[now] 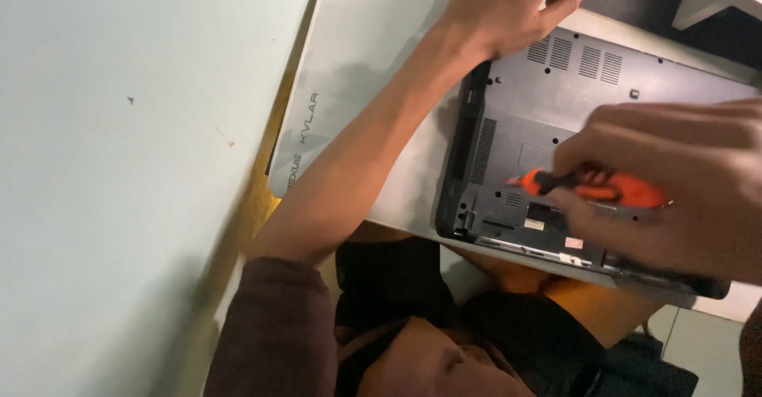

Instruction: Closing a laptop, flipping it over, and removing the screws from the back cover using a screwdriver.

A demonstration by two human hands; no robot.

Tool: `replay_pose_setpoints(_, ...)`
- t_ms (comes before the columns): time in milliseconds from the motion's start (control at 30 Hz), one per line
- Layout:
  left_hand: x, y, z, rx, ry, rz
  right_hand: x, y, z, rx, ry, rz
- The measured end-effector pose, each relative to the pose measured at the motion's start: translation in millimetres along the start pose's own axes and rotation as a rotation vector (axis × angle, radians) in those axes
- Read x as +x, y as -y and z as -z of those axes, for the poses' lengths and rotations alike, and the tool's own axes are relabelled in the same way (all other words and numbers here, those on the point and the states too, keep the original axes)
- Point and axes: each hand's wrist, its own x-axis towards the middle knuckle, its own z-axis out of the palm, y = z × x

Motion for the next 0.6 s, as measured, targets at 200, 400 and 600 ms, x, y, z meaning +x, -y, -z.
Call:
replay_pose_setpoints(200, 18.3, -15.5, 29.8, -0.189, 0.207, 0.404, 16.0, -85.3, 0.4, 0.081, -0.058, -0.262)
replay_pose_setpoints(400, 27.2, 0.4, 33.3, -0.526, 0.323, 0.741, 49.1, -114.0, -31.8, 0.337, -0.275, -0.074)
replay_pose_setpoints(600, 32.8, -3.2, 29.8, -0.505, 0.331, 0.791, 65.5, -103.2, -37.6, 0.525, -0.269, -0.08)
